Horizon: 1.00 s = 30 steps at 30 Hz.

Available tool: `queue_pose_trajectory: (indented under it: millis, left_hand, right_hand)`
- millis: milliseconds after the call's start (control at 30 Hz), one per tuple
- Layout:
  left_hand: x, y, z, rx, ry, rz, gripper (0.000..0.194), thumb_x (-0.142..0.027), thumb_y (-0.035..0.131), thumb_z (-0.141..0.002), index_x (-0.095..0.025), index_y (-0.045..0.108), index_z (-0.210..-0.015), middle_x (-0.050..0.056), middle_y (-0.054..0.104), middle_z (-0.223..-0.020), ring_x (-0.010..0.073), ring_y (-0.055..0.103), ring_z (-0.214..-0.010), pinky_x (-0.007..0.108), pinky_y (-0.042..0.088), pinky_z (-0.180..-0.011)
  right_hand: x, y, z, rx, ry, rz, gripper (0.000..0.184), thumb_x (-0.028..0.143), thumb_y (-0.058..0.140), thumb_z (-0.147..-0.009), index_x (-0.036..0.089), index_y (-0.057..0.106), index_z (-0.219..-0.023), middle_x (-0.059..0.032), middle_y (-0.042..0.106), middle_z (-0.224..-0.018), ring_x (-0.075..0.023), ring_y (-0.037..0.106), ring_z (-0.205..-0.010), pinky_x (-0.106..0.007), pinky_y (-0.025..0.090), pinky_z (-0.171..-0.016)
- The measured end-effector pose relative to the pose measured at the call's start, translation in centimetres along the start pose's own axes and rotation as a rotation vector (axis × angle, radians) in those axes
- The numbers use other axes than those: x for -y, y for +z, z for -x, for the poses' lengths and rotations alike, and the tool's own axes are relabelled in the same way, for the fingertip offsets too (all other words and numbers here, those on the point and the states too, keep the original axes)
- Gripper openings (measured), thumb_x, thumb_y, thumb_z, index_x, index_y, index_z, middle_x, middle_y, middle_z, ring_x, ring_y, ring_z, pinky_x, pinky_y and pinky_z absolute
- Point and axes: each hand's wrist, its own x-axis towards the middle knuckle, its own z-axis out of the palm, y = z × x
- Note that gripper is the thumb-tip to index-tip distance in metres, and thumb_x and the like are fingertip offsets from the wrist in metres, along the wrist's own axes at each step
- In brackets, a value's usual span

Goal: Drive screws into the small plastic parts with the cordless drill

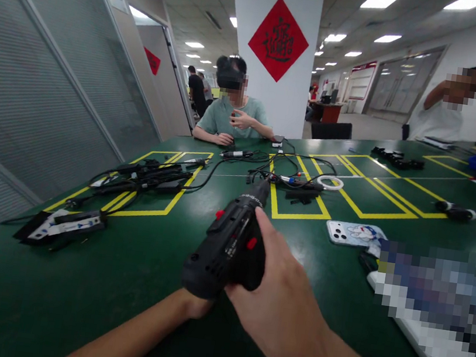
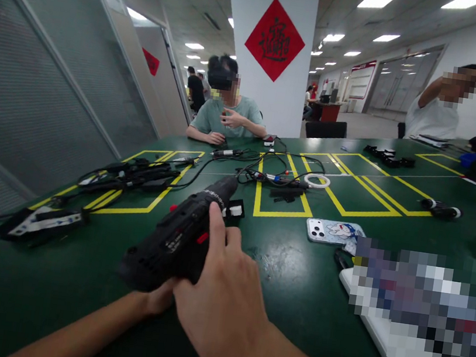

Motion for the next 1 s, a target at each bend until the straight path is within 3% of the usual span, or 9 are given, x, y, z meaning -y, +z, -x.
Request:
queue_pose_trajectory:
  millis: [100, 167, 300, 433, 500, 567, 633, 833, 1000]
  left_hand:
    - [-0.5, -0.2, 3.2, 0.239, -0.077, 0.156, 0.033, -0.049, 0.062, -0.071, -0.019, 0.069, -0.082, 0.008, 0.064, -0.074, 0.0282, 0.059, -0.083, 0.042, 0.046, -0.076]
    - [-1.1, 0.0, 3.6, 0.303, -0.126, 0.272, 0.033, -0.049, 0.061, -0.072, -0.018, 0.069, -0.068, 0.006, 0.061, -0.062, 0.0251, 0.059, -0.073, 0.038, 0.047, -0.071]
    - [-2.7, 0.7, 2.9, 0.078, -0.080, 0.372, 0.033, -0.046, 0.057, -0.075, -0.020, 0.067, -0.092, 0.007, 0.065, -0.077, 0.0276, 0.058, -0.088, 0.039, 0.048, -0.078]
    - [-4.2, -0.4, 1.6, -0.078, 0.020, 0.310, 0.038, -0.031, 0.058, -0.076, -0.024, 0.055, -0.113, 0.007, 0.063, -0.100, 0.0255, 0.057, -0.092, 0.039, 0.047, -0.084]
    - [-4.8, -1.7, 0.5, -0.120, 0.103, 0.305, 0.041, -0.025, 0.057, -0.075, -0.025, 0.051, -0.115, 0.006, 0.060, -0.103, 0.0223, 0.059, -0.084, 0.040, 0.047, -0.084]
    - [-5.4, -3.0, -0.7, -0.136, 0.214, 0.302, 0.041, -0.023, 0.058, -0.073, -0.025, 0.049, -0.113, 0.004, 0.057, -0.102, 0.0176, 0.059, -0.073, 0.041, 0.048, -0.082]
    - [-5.7, -4.0, -1.5, -0.154, 0.264, 0.262, 0.040, -0.021, 0.059, -0.072, -0.023, 0.050, -0.110, 0.004, 0.055, -0.102, 0.0139, 0.057, -0.067, 0.038, 0.048, -0.077]
    - [-5.4, -3.8, -0.9, -0.055, 0.155, 0.269, 0.038, -0.021, 0.057, -0.071, -0.020, 0.051, -0.109, 0.009, 0.051, -0.112, 0.0160, 0.056, -0.070, 0.032, 0.046, -0.063]
    - [-5.2, -2.2, -0.1, 0.074, 0.041, 0.201, 0.045, -0.022, 0.058, -0.072, -0.018, 0.049, -0.115, 0.014, 0.049, -0.121, 0.0208, 0.059, -0.076, 0.038, 0.047, -0.070]
  right_hand:
    - [0.4, 1.8, -0.6, 0.039, -0.027, 0.010, 0.095, 0.018, 0.062, -0.063, 0.031, 0.013, -0.143, -0.0113, 0.048, -0.117, -0.0283, 0.058, -0.093, -0.049, 0.050, -0.078]
    - [0.7, 3.0, -0.7, 0.080, -0.053, 0.002, 0.097, 0.015, 0.059, -0.062, 0.031, 0.009, -0.143, -0.0120, 0.046, -0.119, -0.0280, 0.058, -0.091, -0.048, 0.051, -0.075]
    - [1.6, 4.2, -0.2, 0.091, -0.180, 0.005, 0.090, 0.014, 0.052, -0.066, 0.027, 0.007, -0.144, -0.0144, 0.040, -0.129, -0.0293, 0.055, -0.099, -0.048, 0.051, -0.077]
    - [0.6, 3.4, -1.3, 0.026, -0.575, 0.022, 0.081, 0.019, 0.051, -0.074, 0.017, 0.009, -0.144, -0.0163, 0.027, -0.143, -0.0318, 0.039, -0.123, -0.047, 0.042, -0.095]
    - [-1.6, 2.8, -3.6, -0.137, -0.750, 0.007, 0.074, 0.020, 0.051, -0.077, 0.023, 0.015, -0.142, -0.0120, 0.031, -0.142, -0.0286, 0.039, -0.123, -0.046, 0.040, -0.097]
    - [-4.6, 2.7, -6.8, -0.318, -0.655, -0.042, 0.063, 0.021, 0.049, -0.081, 0.023, 0.025, -0.139, -0.0111, 0.043, -0.132, -0.0248, 0.045, -0.118, -0.043, 0.040, -0.096]
    - [-7.9, 3.4, -10.0, -0.344, -0.413, -0.071, 0.048, 0.027, 0.048, -0.084, 0.021, 0.039, -0.131, -0.0118, 0.047, -0.126, -0.0227, 0.051, -0.110, -0.040, 0.042, -0.093]
    - [-14.3, 8.0, -14.0, -0.091, -0.113, -0.140, 0.055, 0.049, 0.064, -0.070, 0.025, 0.057, -0.119, -0.0101, 0.039, -0.135, -0.0260, 0.035, -0.128, -0.042, 0.028, -0.105]
    - [-15.7, 9.7, -13.8, 0.023, -0.139, -0.169, 0.049, 0.045, 0.066, -0.070, 0.025, 0.061, -0.114, -0.0085, 0.047, -0.125, -0.0209, 0.050, -0.114, -0.034, 0.038, -0.096]
